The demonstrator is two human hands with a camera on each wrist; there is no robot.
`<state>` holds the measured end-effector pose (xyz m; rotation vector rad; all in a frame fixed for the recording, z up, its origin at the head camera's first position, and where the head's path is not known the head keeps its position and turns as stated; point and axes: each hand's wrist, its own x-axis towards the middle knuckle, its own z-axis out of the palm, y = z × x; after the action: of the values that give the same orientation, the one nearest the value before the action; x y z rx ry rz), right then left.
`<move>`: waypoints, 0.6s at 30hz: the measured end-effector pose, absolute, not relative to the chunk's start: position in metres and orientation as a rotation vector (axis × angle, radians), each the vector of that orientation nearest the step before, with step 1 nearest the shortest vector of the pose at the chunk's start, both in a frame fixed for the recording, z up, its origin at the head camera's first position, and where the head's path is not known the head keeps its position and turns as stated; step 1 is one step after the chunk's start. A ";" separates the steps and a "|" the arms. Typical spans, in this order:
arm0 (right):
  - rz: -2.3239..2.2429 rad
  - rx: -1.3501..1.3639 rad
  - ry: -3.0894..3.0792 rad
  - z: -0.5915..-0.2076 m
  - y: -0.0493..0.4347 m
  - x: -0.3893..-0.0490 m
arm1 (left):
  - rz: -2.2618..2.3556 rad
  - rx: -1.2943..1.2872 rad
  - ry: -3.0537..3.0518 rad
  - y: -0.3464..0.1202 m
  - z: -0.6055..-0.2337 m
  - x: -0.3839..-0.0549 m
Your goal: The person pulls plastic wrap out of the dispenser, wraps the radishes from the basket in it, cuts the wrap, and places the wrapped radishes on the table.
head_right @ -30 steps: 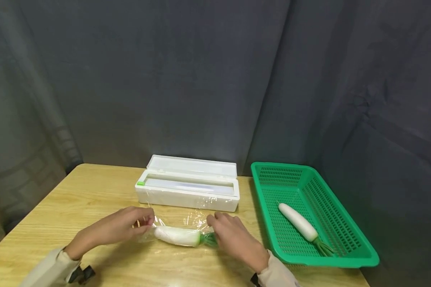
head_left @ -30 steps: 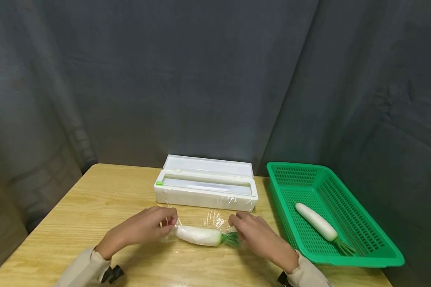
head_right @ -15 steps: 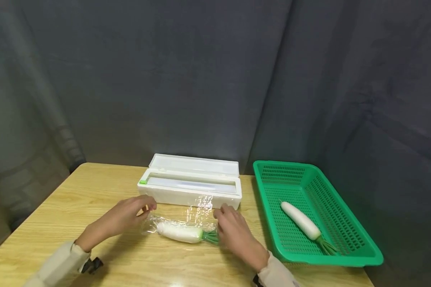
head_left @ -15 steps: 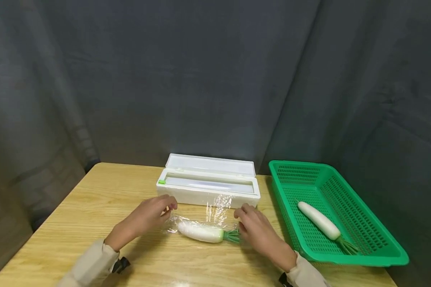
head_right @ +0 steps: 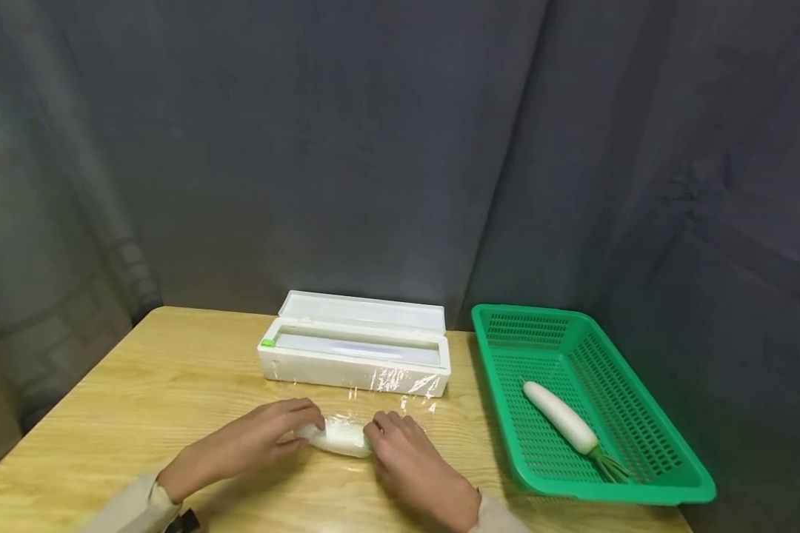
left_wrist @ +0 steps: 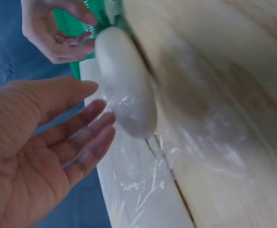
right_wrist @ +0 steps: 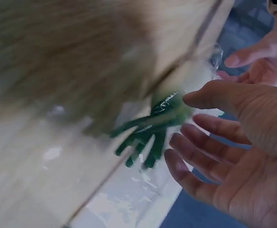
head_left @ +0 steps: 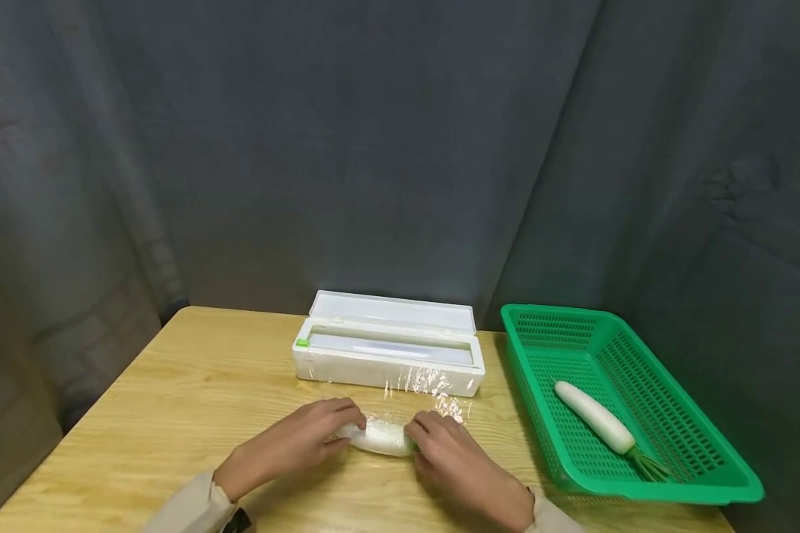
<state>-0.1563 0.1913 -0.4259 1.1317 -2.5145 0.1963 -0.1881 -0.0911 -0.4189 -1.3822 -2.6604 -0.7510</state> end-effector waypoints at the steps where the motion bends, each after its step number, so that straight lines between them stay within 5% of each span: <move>1: 0.186 1.123 -2.528 -0.428 0.191 -0.157 | -0.733 -1.377 -2.661 -0.091 -0.421 -0.190; 18: 0.035 1.201 -2.619 -0.434 0.195 -0.185 | -0.555 -1.323 -2.657 -0.087 -0.443 -0.214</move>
<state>-0.1848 0.1947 -0.4340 1.2012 -2.6192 0.0354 -0.2137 -0.0871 -0.4428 -1.3235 -2.6573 -0.5549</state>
